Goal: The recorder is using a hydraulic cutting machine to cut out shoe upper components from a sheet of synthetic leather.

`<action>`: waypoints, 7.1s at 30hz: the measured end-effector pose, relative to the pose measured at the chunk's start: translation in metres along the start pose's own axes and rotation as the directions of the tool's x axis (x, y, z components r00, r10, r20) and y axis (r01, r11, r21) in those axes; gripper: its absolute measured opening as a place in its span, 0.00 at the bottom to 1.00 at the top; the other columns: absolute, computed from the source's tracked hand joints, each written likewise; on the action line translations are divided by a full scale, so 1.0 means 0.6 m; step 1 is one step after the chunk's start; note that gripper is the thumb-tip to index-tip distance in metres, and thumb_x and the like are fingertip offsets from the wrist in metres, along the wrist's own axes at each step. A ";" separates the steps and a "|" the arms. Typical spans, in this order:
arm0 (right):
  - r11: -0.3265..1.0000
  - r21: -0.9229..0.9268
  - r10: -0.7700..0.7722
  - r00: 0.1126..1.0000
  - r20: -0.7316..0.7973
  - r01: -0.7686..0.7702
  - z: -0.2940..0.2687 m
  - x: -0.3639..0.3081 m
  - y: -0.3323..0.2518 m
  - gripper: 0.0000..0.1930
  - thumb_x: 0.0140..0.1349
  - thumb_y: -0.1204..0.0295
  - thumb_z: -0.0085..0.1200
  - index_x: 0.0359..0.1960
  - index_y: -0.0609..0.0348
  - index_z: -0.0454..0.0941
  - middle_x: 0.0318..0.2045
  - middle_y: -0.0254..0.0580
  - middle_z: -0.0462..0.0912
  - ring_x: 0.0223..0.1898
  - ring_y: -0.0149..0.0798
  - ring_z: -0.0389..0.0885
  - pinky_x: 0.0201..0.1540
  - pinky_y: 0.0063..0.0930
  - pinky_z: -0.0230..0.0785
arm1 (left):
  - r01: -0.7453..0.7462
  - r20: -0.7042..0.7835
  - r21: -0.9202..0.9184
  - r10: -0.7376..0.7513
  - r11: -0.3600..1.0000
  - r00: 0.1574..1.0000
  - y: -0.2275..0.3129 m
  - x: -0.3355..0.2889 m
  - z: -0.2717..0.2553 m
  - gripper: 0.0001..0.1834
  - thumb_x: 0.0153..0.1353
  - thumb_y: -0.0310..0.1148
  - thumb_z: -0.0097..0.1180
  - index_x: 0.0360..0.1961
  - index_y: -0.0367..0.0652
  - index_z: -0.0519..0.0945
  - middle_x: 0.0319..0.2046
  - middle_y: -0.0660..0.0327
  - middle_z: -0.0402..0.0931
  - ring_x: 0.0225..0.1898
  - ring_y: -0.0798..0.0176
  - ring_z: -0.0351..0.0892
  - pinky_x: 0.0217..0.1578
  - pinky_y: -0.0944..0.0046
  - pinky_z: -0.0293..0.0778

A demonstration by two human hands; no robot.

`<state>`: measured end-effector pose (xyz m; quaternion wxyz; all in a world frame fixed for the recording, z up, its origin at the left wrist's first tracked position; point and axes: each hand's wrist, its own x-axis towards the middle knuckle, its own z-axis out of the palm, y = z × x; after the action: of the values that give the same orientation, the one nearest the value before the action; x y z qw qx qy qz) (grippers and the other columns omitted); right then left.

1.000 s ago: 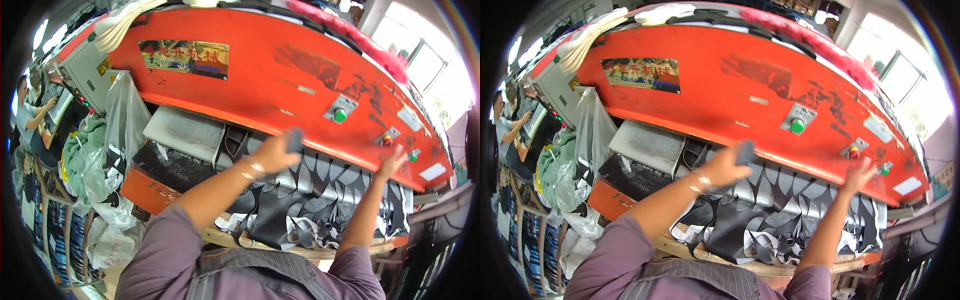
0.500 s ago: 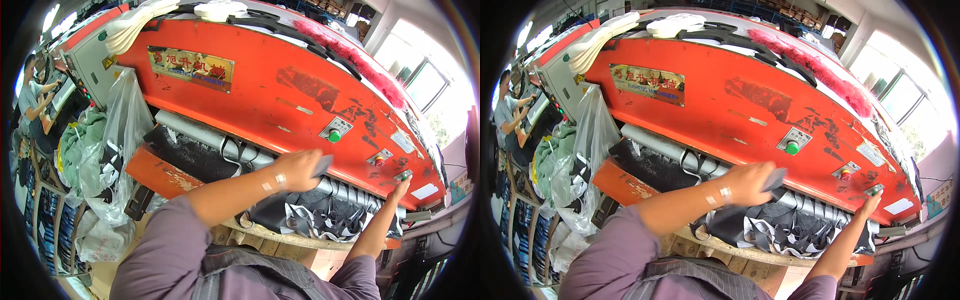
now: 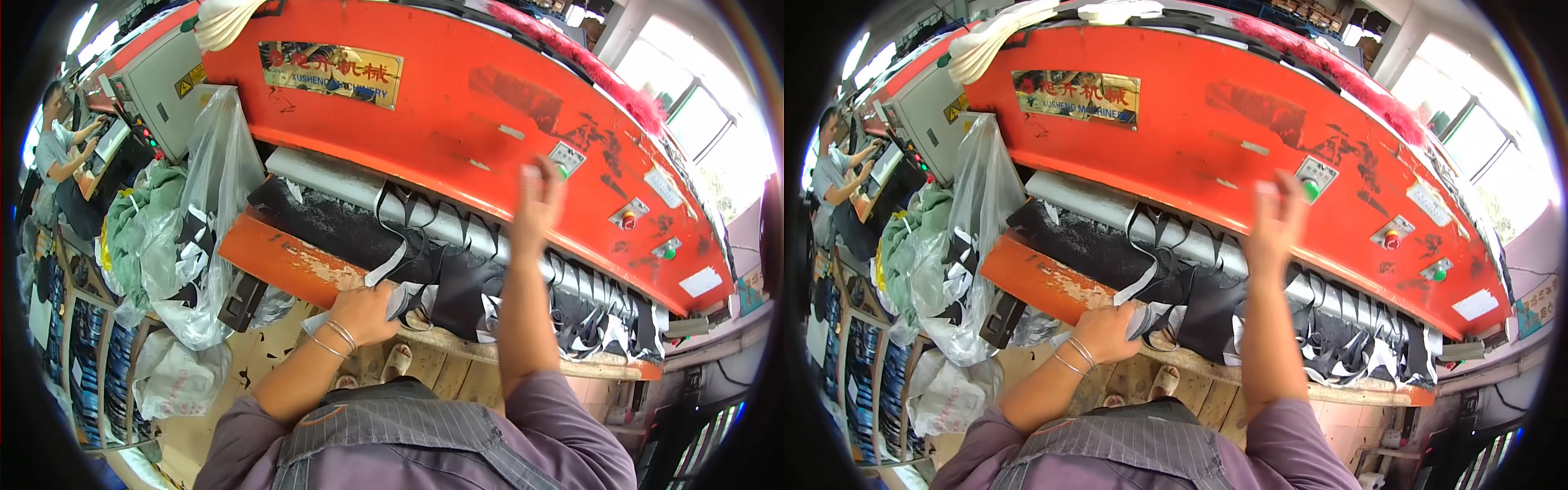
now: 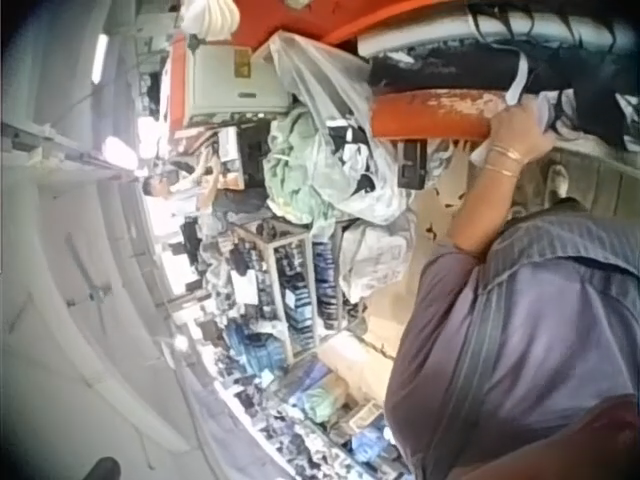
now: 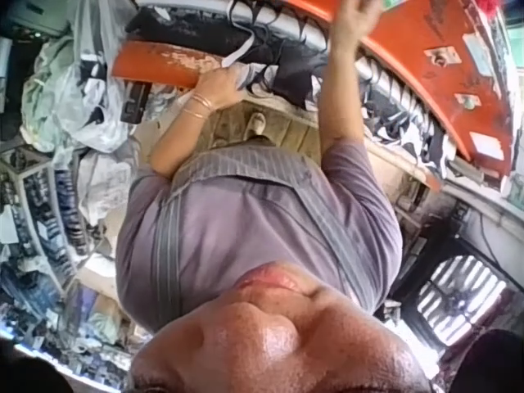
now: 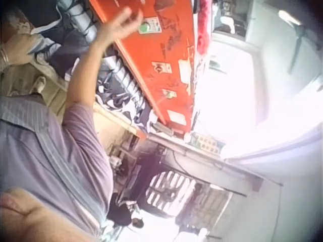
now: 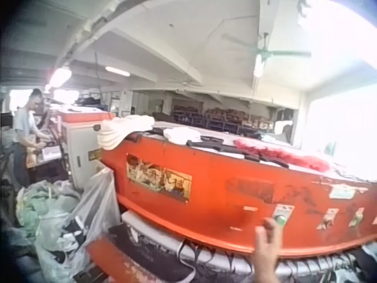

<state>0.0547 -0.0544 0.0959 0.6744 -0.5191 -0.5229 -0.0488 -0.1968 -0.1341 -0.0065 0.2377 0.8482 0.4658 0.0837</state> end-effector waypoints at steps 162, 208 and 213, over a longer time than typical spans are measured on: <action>0.911 -0.290 0.253 0.156 0.955 0.293 -0.288 -0.166 0.160 0.40 0.53 0.47 0.58 0.62 0.60 0.64 0.41 0.53 0.75 0.45 0.51 0.74 0.45 0.42 0.70 | 0.113 -0.190 0.166 -0.081 0.980 0.978 -0.009 0.328 -0.023 0.24 0.59 0.39 0.54 0.54 0.38 0.75 0.55 0.46 0.73 0.57 0.46 0.71 0.58 0.53 0.66; 0.923 -0.266 0.130 0.425 0.896 0.280 0.176 -0.096 0.261 0.33 0.39 0.47 0.70 0.42 0.55 0.74 0.62 0.64 0.64 0.69 0.60 0.52 0.69 0.57 0.41 | -0.064 -0.526 -0.271 -0.092 0.960 0.845 -0.144 0.292 0.076 0.28 0.58 0.25 0.43 0.62 0.32 0.62 0.57 0.49 0.71 0.66 0.48 0.61 0.67 0.43 0.46; 0.924 -0.257 0.129 0.401 0.907 0.283 0.177 -0.086 0.263 0.35 0.40 0.45 0.68 0.45 0.54 0.73 0.63 0.64 0.62 0.70 0.60 0.50 0.69 0.57 0.41 | -0.042 -0.538 -0.245 -0.100 0.969 0.837 -0.135 0.294 0.068 0.28 0.59 0.26 0.42 0.62 0.32 0.62 0.58 0.49 0.70 0.66 0.49 0.60 0.67 0.44 0.46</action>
<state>0.0581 0.0726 -0.0547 0.1644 -0.5528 -0.8092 0.1123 -0.1452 0.0355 -0.0952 0.2000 0.7456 0.5129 0.3757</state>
